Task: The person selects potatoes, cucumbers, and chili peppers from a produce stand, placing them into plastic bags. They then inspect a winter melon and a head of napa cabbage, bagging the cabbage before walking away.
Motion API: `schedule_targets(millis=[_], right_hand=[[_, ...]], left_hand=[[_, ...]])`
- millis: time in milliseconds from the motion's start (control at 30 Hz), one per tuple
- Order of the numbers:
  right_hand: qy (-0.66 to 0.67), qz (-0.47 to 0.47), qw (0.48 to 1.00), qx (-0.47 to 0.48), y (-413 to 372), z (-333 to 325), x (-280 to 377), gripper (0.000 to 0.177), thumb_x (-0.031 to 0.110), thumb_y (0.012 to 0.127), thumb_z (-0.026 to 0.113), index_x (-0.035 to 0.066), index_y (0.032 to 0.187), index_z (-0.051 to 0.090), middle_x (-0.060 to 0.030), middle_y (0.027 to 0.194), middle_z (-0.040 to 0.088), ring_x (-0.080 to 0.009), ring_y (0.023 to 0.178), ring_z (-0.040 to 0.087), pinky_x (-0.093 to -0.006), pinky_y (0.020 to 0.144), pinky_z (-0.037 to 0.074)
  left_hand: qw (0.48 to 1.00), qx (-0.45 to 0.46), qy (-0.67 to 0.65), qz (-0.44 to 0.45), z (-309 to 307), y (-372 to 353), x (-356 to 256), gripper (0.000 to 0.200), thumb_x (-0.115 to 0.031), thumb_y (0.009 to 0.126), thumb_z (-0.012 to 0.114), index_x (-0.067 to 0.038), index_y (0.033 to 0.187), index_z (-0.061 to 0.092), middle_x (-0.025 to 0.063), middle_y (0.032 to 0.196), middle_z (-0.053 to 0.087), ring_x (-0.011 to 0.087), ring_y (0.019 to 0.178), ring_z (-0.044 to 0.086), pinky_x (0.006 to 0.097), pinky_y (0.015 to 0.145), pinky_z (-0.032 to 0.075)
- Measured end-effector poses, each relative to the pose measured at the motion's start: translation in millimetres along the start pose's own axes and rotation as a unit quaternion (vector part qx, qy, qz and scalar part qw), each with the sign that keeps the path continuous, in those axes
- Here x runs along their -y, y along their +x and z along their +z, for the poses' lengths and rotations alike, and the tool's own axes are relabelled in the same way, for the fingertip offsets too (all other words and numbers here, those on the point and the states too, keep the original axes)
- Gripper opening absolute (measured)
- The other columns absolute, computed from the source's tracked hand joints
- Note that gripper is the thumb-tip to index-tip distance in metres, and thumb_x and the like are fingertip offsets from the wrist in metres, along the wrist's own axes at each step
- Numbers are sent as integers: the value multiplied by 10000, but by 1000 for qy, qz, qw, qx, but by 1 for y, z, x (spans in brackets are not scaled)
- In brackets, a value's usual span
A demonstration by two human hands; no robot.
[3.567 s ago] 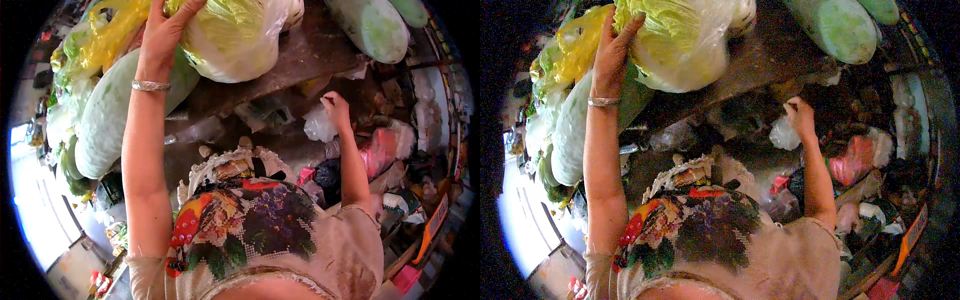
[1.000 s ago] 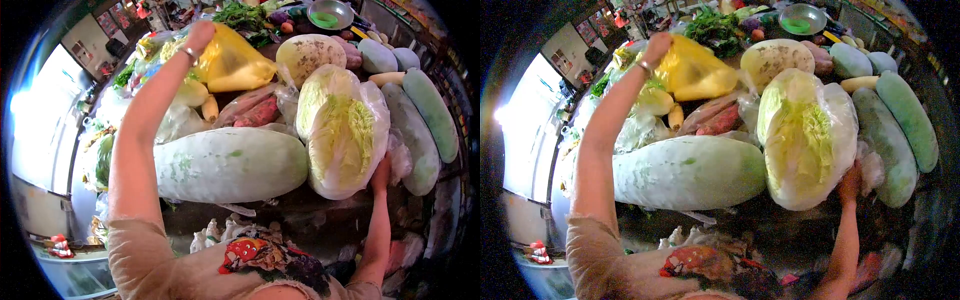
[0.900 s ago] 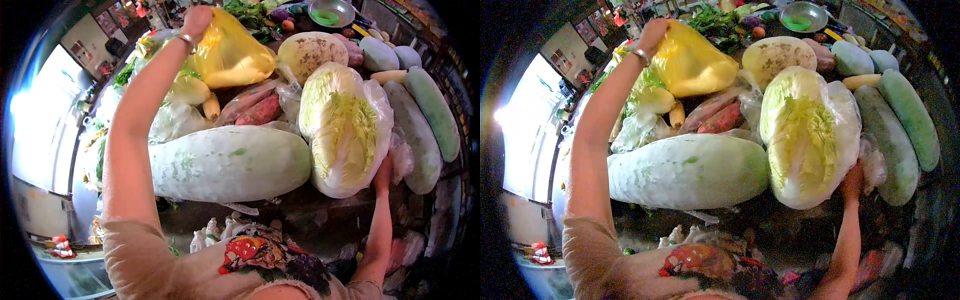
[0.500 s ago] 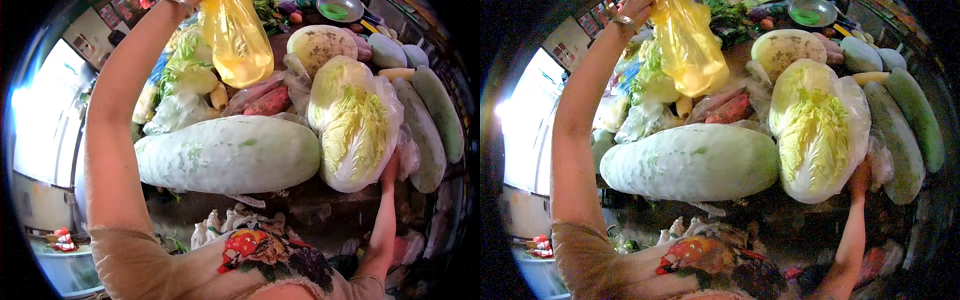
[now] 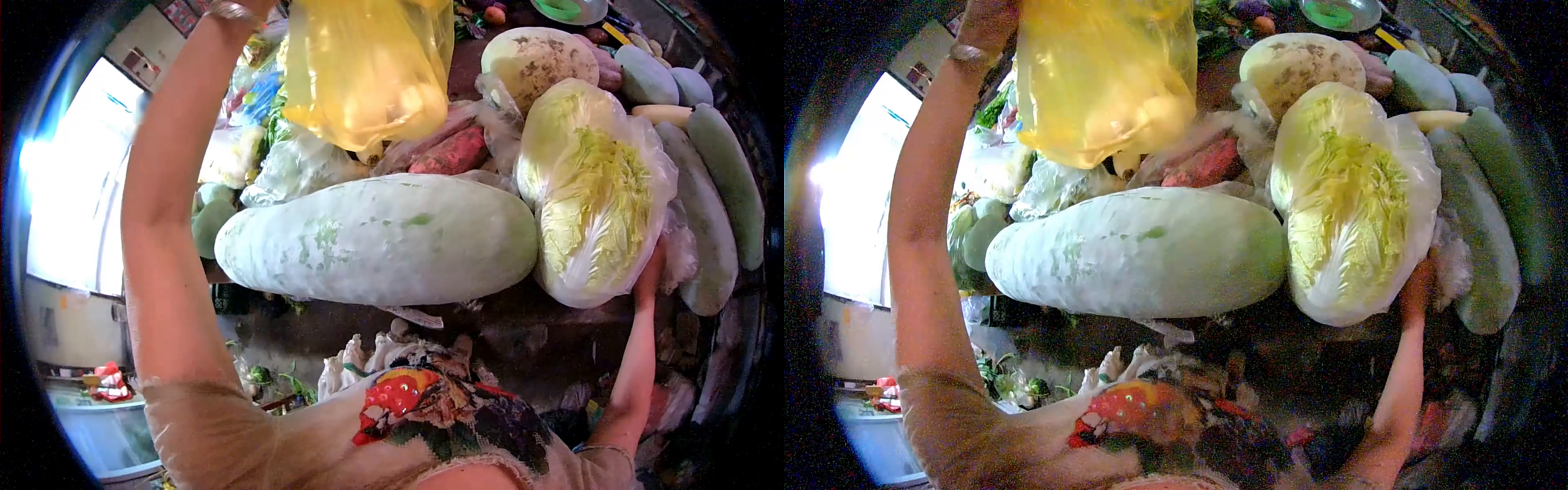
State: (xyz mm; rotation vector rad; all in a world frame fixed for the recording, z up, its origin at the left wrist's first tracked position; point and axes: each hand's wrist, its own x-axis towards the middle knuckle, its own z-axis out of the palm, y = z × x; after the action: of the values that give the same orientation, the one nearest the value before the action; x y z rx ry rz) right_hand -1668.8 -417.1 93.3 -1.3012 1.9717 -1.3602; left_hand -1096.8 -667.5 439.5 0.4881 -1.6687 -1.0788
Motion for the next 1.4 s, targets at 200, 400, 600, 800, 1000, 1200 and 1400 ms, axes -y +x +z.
schedule_targets(millis=[200, 400, 600, 800, 1000, 1200, 1400], right_hand=[[145, 315, 936, 58, 31, -20, 37, 430, 236, 985, 437, -29, 1318, 499, -177, 1308, 548, -281, 1221, 500, -388, 1052, 352], [-53, 7, 998, -26, 17, -17, -63, 460, 256, 988, 429, -18, 1356, 462, -175, 1359, 502, -283, 1269, 455, -387, 1086, 306], [-150, -117, 979, -69, 27, -34, -125, 499, 277, 992, 421, -4, 1404, 416, -175, 1420, 447, -287, 1326, 401, -385, 1126, 253], [-155, -130, 979, -39, 21, -34, -105, 480, 251, 993, 421, -3, 1400, 425, -173, 1423, 447, -287, 1328, 399, -385, 1126, 256], [-156, -123, 979, -49, 12, -27, -90, 473, 249, 994, 420, -5, 1392, 432, -168, 1409, 458, -280, 1311, 410, -384, 1117, 268], [-157, -120, 979, -54, 7, -23, -81, 466, 248, 994, 418, -8, 1383, 439, -164, 1395, 469, -274, 1295, 420, -383, 1108, 279], [-159, -122, 978, -51, 8, -24, -79, 459, 246, 995, 417, -11, 1375, 447, -159, 1381, 480, -267, 1279, 431, -382, 1099, 291]], left_hand=[[932, 86, 309, -169, -96, -79, 36, 145, -189, 918, 572, -85, 979, 651, -10, 928, 653, 108, 827, 627, 261, 743, 510], [935, 73, 252, -237, -70, -125, 63, 94, -170, 892, 609, -79, 899, 635, -2, 948, 660, 103, 873, 619, 268, 823, 496], [923, 164, 265, -226, -22, -142, 48, 350, -173, 831, 651, -42, 1152, 604, 44, 1071, 641, 158, 1045, 593, 313, 975, 447], [832, 181, 506, -138, -15, -171, 70, 1228, -373, 644, 873, -135, 1559, 89, 178, 1506, 342, 275, 1379, 350, 381, 1156, 250], [747, 219, 549, -304, -26, -202, 145, 724, -422, 768, 746, -60, 1348, 508, 224, 1278, 581, 328, 1200, 553, 435, 1028, 408], [881, -22, 413, -229, -36, -164, 146, 319, -254, 921, 515, 38, 871, 631, 122, 796, 659, 259, 683, 629, 409, 668, 506], [942, -205, 6, -266, 6, -108, 102, 222, -180, 981, 495, 11, 1029, 597, 120, 973, 659, 240, 822, 675, 366, 747, 570]])
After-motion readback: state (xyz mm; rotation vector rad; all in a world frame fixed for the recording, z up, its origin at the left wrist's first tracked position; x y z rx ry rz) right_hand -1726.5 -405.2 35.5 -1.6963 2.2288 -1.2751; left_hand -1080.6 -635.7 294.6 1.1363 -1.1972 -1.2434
